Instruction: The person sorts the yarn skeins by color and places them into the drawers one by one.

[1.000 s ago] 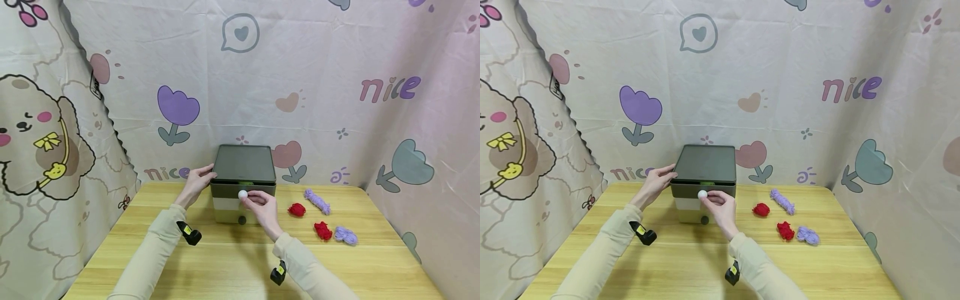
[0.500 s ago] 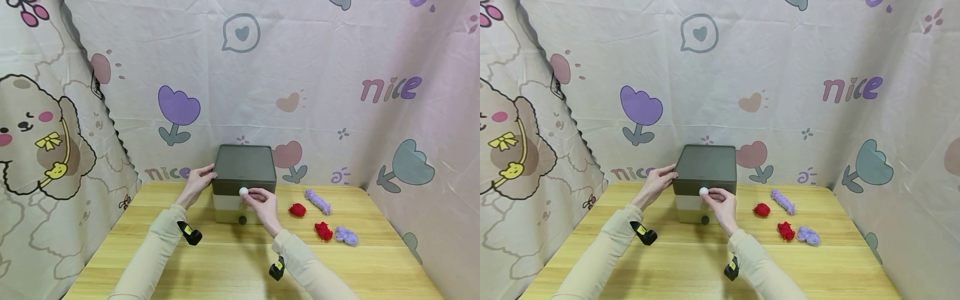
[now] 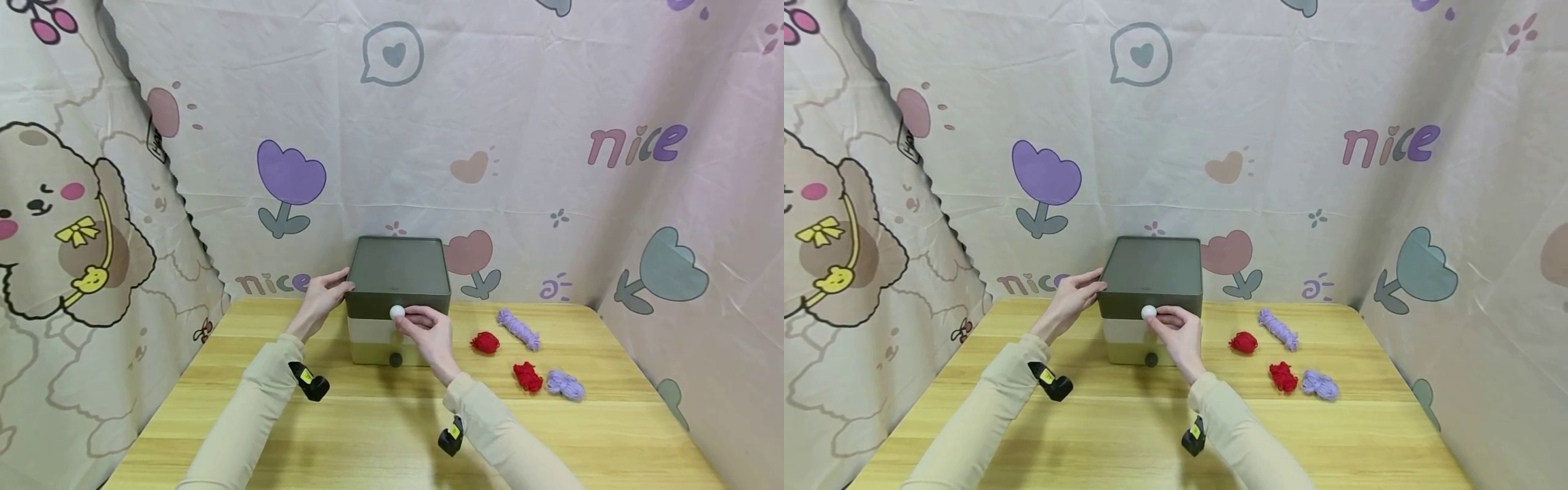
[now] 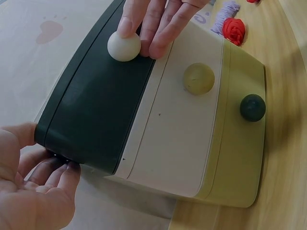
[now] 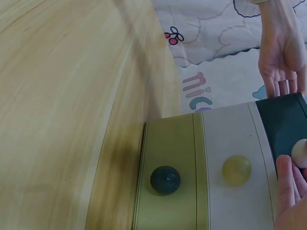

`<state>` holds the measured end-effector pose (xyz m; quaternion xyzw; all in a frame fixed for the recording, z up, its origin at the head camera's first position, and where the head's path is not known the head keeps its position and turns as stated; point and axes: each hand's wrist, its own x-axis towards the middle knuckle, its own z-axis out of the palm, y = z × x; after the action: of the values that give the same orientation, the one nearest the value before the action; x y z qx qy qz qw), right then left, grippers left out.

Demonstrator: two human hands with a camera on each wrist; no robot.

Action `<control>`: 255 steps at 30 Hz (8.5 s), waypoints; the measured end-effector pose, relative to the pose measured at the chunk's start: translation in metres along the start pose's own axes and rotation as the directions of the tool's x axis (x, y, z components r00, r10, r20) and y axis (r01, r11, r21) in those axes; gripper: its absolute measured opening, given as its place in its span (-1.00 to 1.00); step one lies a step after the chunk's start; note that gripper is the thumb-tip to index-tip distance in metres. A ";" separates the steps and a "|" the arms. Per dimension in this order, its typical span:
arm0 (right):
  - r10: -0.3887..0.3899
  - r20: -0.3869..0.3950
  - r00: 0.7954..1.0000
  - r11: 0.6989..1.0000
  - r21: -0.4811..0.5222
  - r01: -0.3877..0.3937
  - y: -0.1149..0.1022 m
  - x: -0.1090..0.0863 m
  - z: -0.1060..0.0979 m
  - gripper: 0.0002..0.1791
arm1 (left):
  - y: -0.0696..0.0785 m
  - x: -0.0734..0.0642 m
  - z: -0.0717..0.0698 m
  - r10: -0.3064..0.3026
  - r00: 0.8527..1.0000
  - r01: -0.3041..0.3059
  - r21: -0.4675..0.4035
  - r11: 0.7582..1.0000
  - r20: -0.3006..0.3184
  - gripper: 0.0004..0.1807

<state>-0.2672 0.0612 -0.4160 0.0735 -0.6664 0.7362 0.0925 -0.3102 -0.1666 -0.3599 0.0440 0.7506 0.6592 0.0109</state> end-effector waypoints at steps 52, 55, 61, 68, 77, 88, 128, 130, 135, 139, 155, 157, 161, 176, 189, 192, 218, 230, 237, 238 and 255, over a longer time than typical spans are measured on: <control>-0.015 -0.152 0.988 0.998 -0.062 0.006 0.064 -0.020 0.009 -0.71 | -0.001 0.000 0.001 0.011 1.000 -0.010 -0.063 0.998 0.015 -0.38; -0.003 -0.149 0.989 0.998 -0.058 -0.006 0.063 -0.020 0.009 -0.71 | -0.001 0.000 0.001 0.011 1.000 -0.010 -0.065 0.998 0.017 -0.38; 0.030 -0.137 0.990 0.998 -0.044 -0.036 0.052 -0.024 0.010 -0.73 | -0.002 0.001 0.001 0.013 1.000 -0.012 -0.068 0.998 0.017 -0.38; 0.008 -0.135 0.991 0.994 -0.103 -0.022 0.026 -0.035 0.013 -0.74 | -0.002 0.001 0.001 0.017 1.000 -0.017 -0.060 0.998 0.012 -0.38; -0.009 -0.132 0.991 0.993 -0.121 -0.007 0.023 -0.037 0.013 -0.76 | -0.001 0.001 0.001 0.013 1.000 -0.013 -0.061 0.998 0.004 -0.39; 0.013 -0.124 0.992 0.993 -0.117 -0.028 0.021 -0.044 0.012 -0.76 | -0.001 0.001 0.001 0.014 1.000 -0.013 -0.064 0.998 0.009 -0.39; 0.065 -0.077 0.995 0.993 -0.097 -0.072 0.047 -0.078 0.001 -0.72 | -0.001 0.001 0.002 0.000 1.000 0.000 -0.064 0.998 -0.004 -0.39; 0.068 -0.073 0.995 0.992 -0.099 -0.075 0.047 -0.080 0.001 -0.72 | -0.001 0.001 0.002 0.001 1.000 -0.001 -0.063 0.998 -0.005 -0.39; 0.065 -0.058 0.996 0.993 -0.093 -0.070 0.044 -0.086 -0.001 -0.71 | -0.001 0.001 0.002 0.003 1.000 -0.003 -0.059 0.998 -0.005 -0.39; 0.063 -0.053 0.997 0.995 -0.077 -0.067 0.042 -0.090 -0.002 -0.73 | -0.001 0.002 0.002 0.004 1.000 -0.005 -0.061 0.998 -0.005 -0.39; 0.060 -0.051 0.997 0.995 -0.073 -0.064 0.042 -0.100 -0.002 -0.74 | 0.000 0.000 0.001 -0.003 1.000 0.003 -0.047 0.999 0.001 -0.39; 0.063 -0.053 0.997 0.995 -0.072 -0.067 0.042 -0.100 -0.002 -0.74 | 0.000 0.000 0.001 -0.002 1.000 0.003 -0.047 0.999 0.003 -0.39; 0.064 -0.056 0.996 0.995 -0.073 -0.068 0.041 -0.100 -0.002 -0.75 | 0.000 0.001 0.001 -0.001 1.000 0.001 -0.043 0.999 0.006 -0.39; 0.028 -0.039 0.999 0.996 -0.079 -0.031 0.045 -0.103 -0.006 -0.77 | -0.001 -0.001 0.001 -0.007 1.000 0.008 -0.046 0.999 0.008 -0.38; -0.003 -0.013 1.000 0.998 -0.065 0.002 0.053 -0.107 -0.046 -0.80 | -0.001 0.001 0.003 0.010 1.000 -0.009 -0.047 0.999 0.010 -0.39; -0.030 -0.029 0.999 0.997 -0.077 0.028 0.054 -0.107 -0.064 -0.80 | -0.001 0.001 0.004 0.006 1.000 -0.006 -0.045 0.999 0.009 -0.39; -0.088 -0.529 0.844 0.822 -0.517 -0.238 0.056 -0.089 -0.193 -0.40 | 0.000 -0.002 0.002 0.007 1.000 -0.007 -0.050 0.999 0.002 -0.39; -0.010 -0.465 0.885 0.729 -0.609 -0.312 0.055 -0.081 -0.207 -0.32 | -0.002 0.000 0.001 0.017 1.000 -0.017 -0.046 0.999 -0.005 -0.39; 0.037 -0.422 0.906 0.657 -0.673 -0.340 0.058 -0.073 -0.211 -0.21 | -0.003 0.000 0.001 0.018 1.000 -0.018 -0.043 0.999 -0.008 -0.40; 0.041 -0.414 0.909 0.650 -0.680 -0.340 0.058 -0.071 -0.212 -0.21 | -0.003 0.001 0.001 0.017 1.000 -0.017 -0.042 0.999 -0.008 -0.40; 0.035 -0.362 0.932 0.595 -0.741 -0.310 0.063 -0.063 -0.218 -0.28 | -0.003 0.001 0.002 0.017 1.000 -0.016 -0.070 0.997 0.003 -0.40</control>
<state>-0.2170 0.2695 -0.5139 -0.1567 -0.9019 0.3753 0.1459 -0.3114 -0.1653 -0.3630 0.0511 0.7266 0.6851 0.0084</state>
